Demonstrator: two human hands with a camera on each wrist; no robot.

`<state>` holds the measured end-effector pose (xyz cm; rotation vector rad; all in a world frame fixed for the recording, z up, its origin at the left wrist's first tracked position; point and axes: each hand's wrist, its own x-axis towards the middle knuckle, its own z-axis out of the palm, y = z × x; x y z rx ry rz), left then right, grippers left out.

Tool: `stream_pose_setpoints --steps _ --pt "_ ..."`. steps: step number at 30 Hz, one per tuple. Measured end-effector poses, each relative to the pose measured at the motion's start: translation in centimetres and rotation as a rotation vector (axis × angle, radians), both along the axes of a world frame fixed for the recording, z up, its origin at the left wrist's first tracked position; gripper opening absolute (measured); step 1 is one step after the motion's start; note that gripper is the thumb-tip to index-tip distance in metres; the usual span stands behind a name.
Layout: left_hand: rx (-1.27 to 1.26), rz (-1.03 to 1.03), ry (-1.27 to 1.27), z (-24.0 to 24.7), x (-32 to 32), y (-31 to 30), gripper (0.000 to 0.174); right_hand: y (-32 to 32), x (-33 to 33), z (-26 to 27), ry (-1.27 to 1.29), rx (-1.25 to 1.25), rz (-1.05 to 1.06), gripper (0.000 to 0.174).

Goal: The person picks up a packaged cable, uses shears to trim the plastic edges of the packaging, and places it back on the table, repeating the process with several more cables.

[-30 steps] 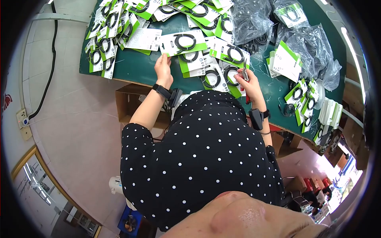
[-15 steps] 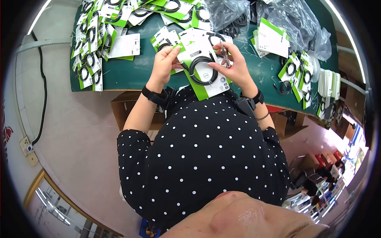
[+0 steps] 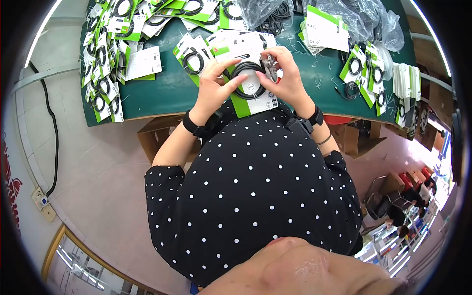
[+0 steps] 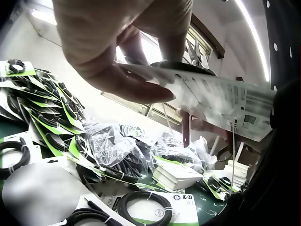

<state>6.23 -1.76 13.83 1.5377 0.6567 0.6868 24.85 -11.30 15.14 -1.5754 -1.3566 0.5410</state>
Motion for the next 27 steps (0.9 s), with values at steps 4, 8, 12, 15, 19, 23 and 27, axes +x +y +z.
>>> stream_pose_setpoints --steps 4,8,12,15,19,23,27 --pt "0.045 -0.009 0.175 -0.2 0.0 -0.2 0.031 0.3 -0.1 0.4 -0.146 0.088 0.014 0.045" --pt "-0.073 -0.005 0.081 -1.3 -0.3 -0.2 0.026 0.3 0.4 0.3 -0.288 0.119 0.116 0.045" --pt "-0.18 -0.093 0.1 -1.2 -0.8 -0.3 0.027 -0.2 0.2 0.0 -0.132 0.013 0.143 0.042" --pt "-0.305 -0.125 0.036 -0.8 -1.0 -0.4 0.027 -0.6 -0.3 -0.1 0.066 -0.021 0.097 0.04" --pt "-0.273 -0.135 0.104 -0.7 -0.9 -0.5 0.027 -0.6 -0.1 -0.4 0.007 -0.002 0.11 0.038" --pt "-0.249 -0.061 0.058 -0.3 -0.2 -0.6 0.026 -0.2 0.4 -0.3 -0.042 -0.023 0.146 0.037" --pt "-0.03 -0.128 0.187 -0.1 -0.3 0.0 0.026 -0.2 0.5 0.0 -0.091 -0.039 0.159 0.036"
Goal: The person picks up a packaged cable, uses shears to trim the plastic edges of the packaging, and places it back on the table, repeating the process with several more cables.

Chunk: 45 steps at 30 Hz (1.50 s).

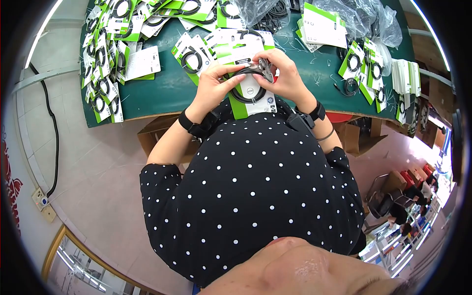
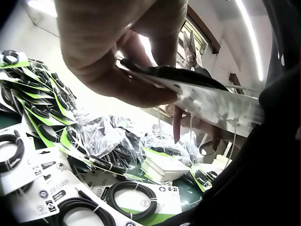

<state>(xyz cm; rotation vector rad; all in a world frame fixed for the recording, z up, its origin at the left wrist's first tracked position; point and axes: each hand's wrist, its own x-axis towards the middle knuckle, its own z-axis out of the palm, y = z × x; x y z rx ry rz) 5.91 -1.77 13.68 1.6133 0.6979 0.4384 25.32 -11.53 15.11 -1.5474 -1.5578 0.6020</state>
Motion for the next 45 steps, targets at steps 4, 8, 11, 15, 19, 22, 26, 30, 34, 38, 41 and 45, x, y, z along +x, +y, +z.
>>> stream_pose_setpoints --steps 4,8,11,15,19,22,26,30,34,38,41,45 --pt "-0.043 0.004 -0.141 -0.2 0.4 0.0 0.025 0.2 0.0 -0.2 -0.002 0.076 -0.032 0.033" --pt "-0.159 0.035 -0.109 -0.5 0.9 0.3 0.026 0.3 0.4 -1.0 0.147 0.009 -0.083 0.035" --pt "-0.238 0.2 -0.17 -1.5 1.4 1.1 0.026 1.0 0.3 -1.5 0.207 0.162 -0.204 0.036" --pt "-0.327 0.274 -0.225 -0.5 1.8 2.1 0.027 0.8 0.2 -1.8 0.473 -0.061 -0.276 0.039" --pt "-0.269 0.265 -0.265 -0.7 2.5 2.2 0.024 0.8 0.0 -1.5 0.764 -0.357 -0.274 0.042" --pt "-0.251 0.22 -0.228 -0.6 2.4 2.3 0.032 1.0 0.1 -1.7 0.91 -0.414 -0.255 0.043" --pt "-0.303 0.298 -0.354 0.8 3.1 1.3 0.048 1.3 0.3 -2.0 1.03 -0.373 -0.234 0.043" --pt "-0.387 0.374 -0.228 0.7 2.0 1.7 0.06 2.0 0.5 -1.4 1.027 -0.353 -0.236 0.042" --pt "-0.735 0.169 -0.1 1.7 0.4 2.1 0.054 2.8 0.8 -0.8 0.983 -0.365 -0.206 0.041" --pt "-0.941 0.041 -0.149 1.2 0.1 1.8 0.042 3.4 0.6 -0.5 0.87 -0.38 -0.196 0.038" --pt "-0.972 0.077 -0.225 1.0 0.1 1.8 0.037 3.4 0.3 -0.8 0.72 -0.395 -0.253 0.035" --pt "-0.964 0.209 -0.298 1.4 0.0 1.9 0.032 1.8 0.8 -1.6 0.147 -0.021 -0.32 0.031"
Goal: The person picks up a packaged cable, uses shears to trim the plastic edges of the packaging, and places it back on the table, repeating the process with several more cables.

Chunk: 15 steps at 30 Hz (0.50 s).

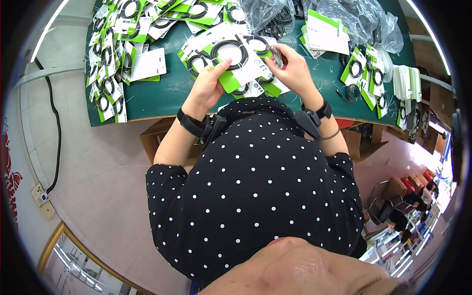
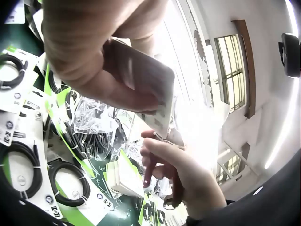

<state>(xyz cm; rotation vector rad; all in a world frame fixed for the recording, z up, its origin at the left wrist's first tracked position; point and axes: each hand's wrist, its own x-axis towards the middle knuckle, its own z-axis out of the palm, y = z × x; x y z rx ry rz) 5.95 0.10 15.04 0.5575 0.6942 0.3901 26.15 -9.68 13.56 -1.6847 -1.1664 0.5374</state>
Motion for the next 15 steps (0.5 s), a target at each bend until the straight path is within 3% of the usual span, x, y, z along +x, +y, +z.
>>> stream_pose_setpoints --steps 3,7,15 --pt "0.029 0.06 0.054 -0.1 0.3 0.0 0.03 -1.6 -0.1 2.2 -0.594 -0.046 0.108 0.027" --pt "0.101 0.114 0.066 -0.7 0.8 -0.3 0.028 -2.3 -0.7 2.9 -0.8 -0.27 0.172 0.03" --pt "0.184 0.241 0.047 -0.6 1.9 -1.2 0.023 -1.7 -1.2 3.1 -0.876 -0.31 0.151 0.023"
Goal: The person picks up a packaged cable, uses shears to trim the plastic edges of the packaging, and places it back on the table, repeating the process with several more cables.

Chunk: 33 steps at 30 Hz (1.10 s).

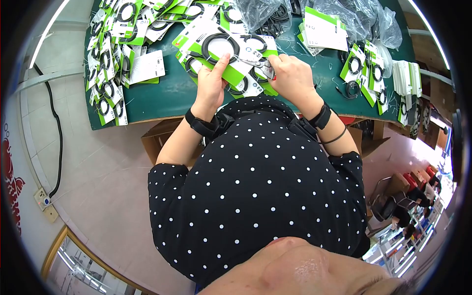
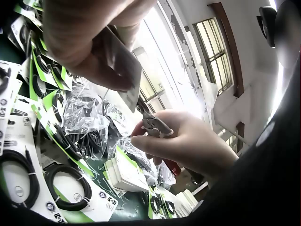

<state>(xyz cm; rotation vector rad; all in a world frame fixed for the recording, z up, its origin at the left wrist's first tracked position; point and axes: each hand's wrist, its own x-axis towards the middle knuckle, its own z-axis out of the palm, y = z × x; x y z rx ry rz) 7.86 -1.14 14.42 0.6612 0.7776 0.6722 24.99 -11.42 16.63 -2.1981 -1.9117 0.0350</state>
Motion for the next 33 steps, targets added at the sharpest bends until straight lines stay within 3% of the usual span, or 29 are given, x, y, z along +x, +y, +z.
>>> stream_pose_setpoints --steps 15,20,29,32,33 --pt "0.111 0.139 -0.001 0.1 1.3 -0.3 0.019 1.6 -1.2 -0.8 -0.061 0.043 -0.082 0.015" --pt "0.073 0.128 0.001 0.0 1.3 -0.1 0.02 1.5 -0.8 -0.6 -0.02 -0.092 -0.082 0.015" --pt "0.002 0.05 -0.021 0.3 0.9 0.5 0.022 1.0 1.2 0.8 0.093 -0.078 -0.109 0.016" --pt "-0.014 0.012 -0.02 0.1 1.1 0.3 0.022 1.7 1.2 1.5 0.411 0.372 -0.027 0.021" --pt "-0.008 -0.008 -0.025 0.1 1.3 0.1 0.022 1.9 1.0 1.4 0.409 0.372 -0.032 0.021"
